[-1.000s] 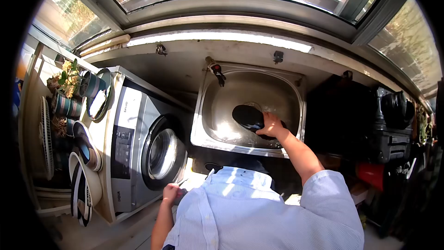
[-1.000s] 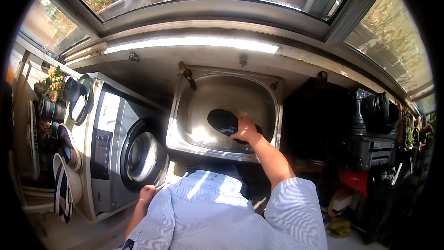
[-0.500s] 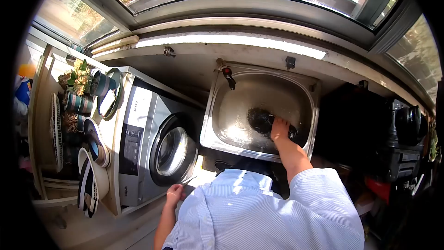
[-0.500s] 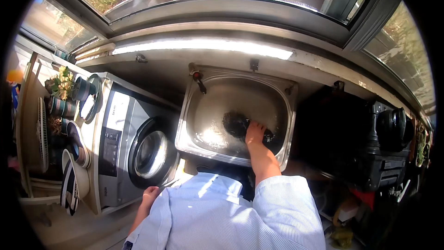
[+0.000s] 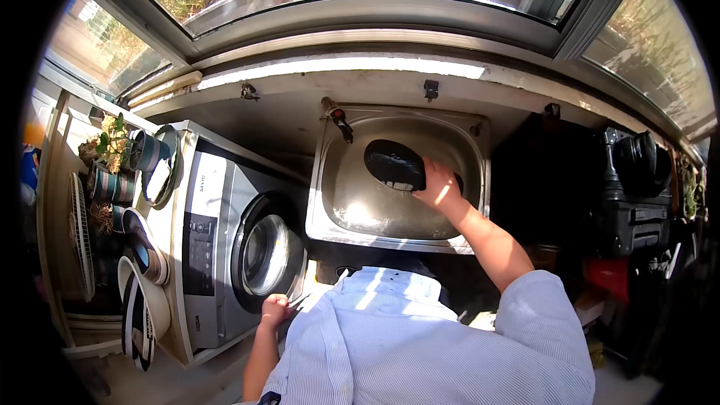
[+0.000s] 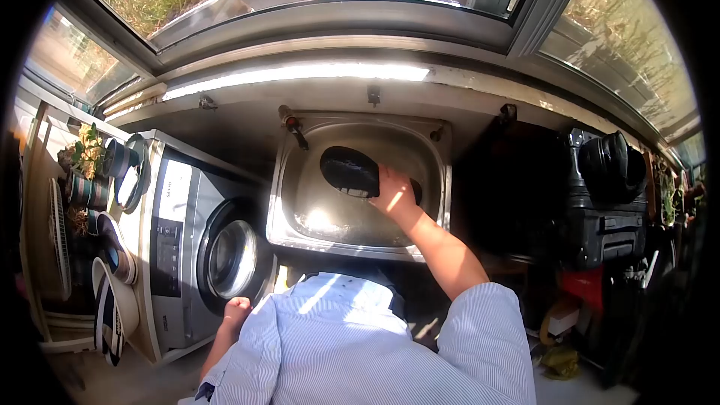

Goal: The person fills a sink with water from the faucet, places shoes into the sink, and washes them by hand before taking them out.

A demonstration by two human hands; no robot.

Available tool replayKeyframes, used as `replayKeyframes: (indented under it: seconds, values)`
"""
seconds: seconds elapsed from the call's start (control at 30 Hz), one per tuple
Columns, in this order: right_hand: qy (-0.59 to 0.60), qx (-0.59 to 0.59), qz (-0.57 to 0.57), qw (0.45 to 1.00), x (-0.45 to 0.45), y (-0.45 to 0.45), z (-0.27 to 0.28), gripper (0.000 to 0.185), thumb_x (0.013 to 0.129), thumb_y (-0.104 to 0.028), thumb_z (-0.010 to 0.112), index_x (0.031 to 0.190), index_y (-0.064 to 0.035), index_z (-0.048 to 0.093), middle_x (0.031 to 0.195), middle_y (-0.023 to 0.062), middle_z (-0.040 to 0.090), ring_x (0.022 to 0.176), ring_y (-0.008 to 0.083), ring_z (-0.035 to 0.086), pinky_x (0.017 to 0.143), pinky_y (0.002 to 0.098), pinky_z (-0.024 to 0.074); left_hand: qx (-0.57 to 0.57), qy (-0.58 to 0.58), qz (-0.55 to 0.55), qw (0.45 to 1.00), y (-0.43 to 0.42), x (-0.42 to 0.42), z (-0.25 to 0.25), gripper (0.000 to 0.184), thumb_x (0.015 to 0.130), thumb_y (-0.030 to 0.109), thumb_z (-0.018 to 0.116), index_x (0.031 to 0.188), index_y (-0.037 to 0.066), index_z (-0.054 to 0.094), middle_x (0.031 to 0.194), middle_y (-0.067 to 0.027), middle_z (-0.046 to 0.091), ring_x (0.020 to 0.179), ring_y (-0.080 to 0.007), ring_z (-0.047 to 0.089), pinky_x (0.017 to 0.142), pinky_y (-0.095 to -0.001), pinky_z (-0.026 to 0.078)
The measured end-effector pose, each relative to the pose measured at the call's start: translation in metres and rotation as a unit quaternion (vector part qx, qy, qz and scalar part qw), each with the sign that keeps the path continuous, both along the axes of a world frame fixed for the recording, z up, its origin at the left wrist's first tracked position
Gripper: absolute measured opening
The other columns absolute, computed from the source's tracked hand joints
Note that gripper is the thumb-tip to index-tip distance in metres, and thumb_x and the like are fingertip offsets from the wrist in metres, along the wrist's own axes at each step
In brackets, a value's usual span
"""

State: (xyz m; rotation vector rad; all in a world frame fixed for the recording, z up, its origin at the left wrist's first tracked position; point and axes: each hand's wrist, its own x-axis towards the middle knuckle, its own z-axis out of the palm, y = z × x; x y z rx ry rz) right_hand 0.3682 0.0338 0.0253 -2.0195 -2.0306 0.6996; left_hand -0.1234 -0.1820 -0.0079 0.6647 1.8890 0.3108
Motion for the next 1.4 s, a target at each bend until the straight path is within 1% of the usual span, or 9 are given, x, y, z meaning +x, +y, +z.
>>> replayKeyframes:
  seconds: [0.23, 0.3, 0.47, 0.57, 0.7, 0.8, 1.0, 1.23, 1.4]
  values:
    - [-0.098, 0.076, 0.040, 0.991, 0.002, -0.006, -0.095, 0.087, 0.061, -0.031, 0.078, 0.131, -0.0022, 0.035, 0.126, 0.0154, 0.047, 0.122, 0.0308, 0.041, 0.106, 0.0411, 0.0289, 0.022, 0.021, 0.010, 1.000, -0.001, 0.005, 0.003, 0.008, 0.086, 0.011, 0.055, 0.082, 0.005, 0.058, 0.068, -0.0027, 0.057, 0.052, -0.0099, 0.053, 0.045, -0.0233, 0.044]
    - [-0.136, -0.058, 0.042, 0.988, 0.004, -0.003, -0.113, 0.091, 0.061, -0.032, 0.078, 0.134, -0.0034, 0.031, 0.129, 0.0140, 0.045, 0.124, 0.0290, 0.038, 0.107, 0.0408, 0.0257, 0.018, 0.045, 0.033, 0.998, -0.003, 0.008, 0.006, 0.009, 0.085, 0.012, 0.055, 0.081, 0.005, 0.059, 0.068, -0.0018, 0.057, 0.052, -0.0098, 0.053, 0.047, -0.0232, 0.044]
    - [-0.171, -0.074, 0.038, 0.982, 0.006, 0.003, -0.168, 0.087, 0.061, -0.031, 0.078, 0.132, -0.0026, 0.036, 0.129, 0.0148, 0.045, 0.124, 0.0299, 0.039, 0.106, 0.0418, 0.0271, 0.016, 0.034, 0.005, 0.999, -0.028, -0.008, -0.007, 0.011, 0.086, 0.015, 0.057, 0.089, 0.004, 0.059, 0.071, -0.0024, 0.059, 0.054, -0.0106, 0.054, 0.048, -0.0234, 0.045]
    - [-0.264, 0.041, 0.033, 0.963, 0.010, -0.001, -0.216, 0.086, 0.063, -0.031, 0.078, 0.132, -0.0004, 0.037, 0.129, 0.0163, 0.045, 0.124, 0.0309, 0.038, 0.106, 0.0433, 0.0267, 0.017, 0.087, 0.071, 0.994, -0.023, 0.017, 0.020, 0.017, 0.085, 0.017, 0.059, 0.094, 0.003, 0.059, 0.077, -0.0045, 0.060, 0.056, -0.0122, 0.056, 0.050, -0.0248, 0.047]
    - [-0.229, -0.020, 0.019, 0.973, 0.004, 0.003, -0.173, 0.086, 0.065, -0.025, 0.075, 0.134, 0.0020, 0.032, 0.131, 0.0183, 0.042, 0.124, 0.0320, 0.038, 0.106, 0.0444, 0.0265, 0.001, 0.057, 0.111, 0.992, -0.041, 0.007, 0.003, 0.023, 0.084, 0.021, 0.059, 0.097, 0.002, 0.060, 0.078, -0.0052, 0.061, 0.059, -0.0133, 0.057, 0.051, -0.0256, 0.047]
    - [-0.157, -0.072, 0.012, 0.985, 0.006, 0.012, -0.164, 0.090, 0.053, -0.024, 0.080, 0.128, 0.0002, 0.037, 0.127, 0.0228, 0.044, 0.120, 0.0359, 0.042, 0.103, 0.0423, 0.0321, 0.040, 0.068, 0.014, 0.997, -0.042, -0.001, -0.016, 0.026, 0.082, 0.027, 0.057, 0.090, 0.003, 0.060, 0.072, -0.0082, 0.063, 0.060, -0.0156, 0.062, 0.055, -0.0296, 0.048]
    - [-0.002, 0.108, 0.034, 0.994, 0.000, 0.001, -0.106, 0.067, 0.054, -0.010, 0.070, 0.116, 0.0008, 0.047, 0.109, 0.0257, 0.054, 0.106, 0.0426, 0.049, 0.095, 0.0451, 0.0395, 0.080, 0.084, 0.016, 0.993, -0.030, 0.007, -0.017, 0.029, 0.078, 0.029, 0.054, 0.077, 0.000, 0.059, 0.064, -0.0121, 0.062, 0.056, -0.0200, 0.063, 0.057, -0.0347, 0.049]
    - [0.020, 0.068, 0.085, 0.994, -0.017, 0.009, -0.063, 0.095, 0.053, -0.018, 0.077, 0.133, 0.0038, 0.032, 0.131, 0.0273, 0.039, 0.125, 0.0401, 0.036, 0.106, 0.0406, 0.0296, 0.055, 0.084, 0.011, 0.995, -0.022, 0.011, -0.016, 0.026, 0.072, 0.023, 0.051, 0.062, 0.002, 0.060, 0.059, -0.0117, 0.062, 0.055, -0.0200, 0.062, 0.056, -0.0347, 0.048]
    - [-0.033, -0.033, 0.074, 0.996, -0.013, 0.006, -0.102, 0.100, 0.052, -0.020, 0.079, 0.136, 0.0017, 0.028, 0.136, 0.0252, 0.036, 0.127, 0.0367, 0.034, 0.108, 0.0380, 0.0282, 0.024, 0.094, 0.044, 0.994, -0.041, 0.016, 0.003, 0.028, 0.079, 0.029, 0.053, 0.091, 0.005, 0.063, 0.067, -0.0097, 0.065, 0.058, -0.0190, 0.064, 0.060, -0.0351, 0.050]
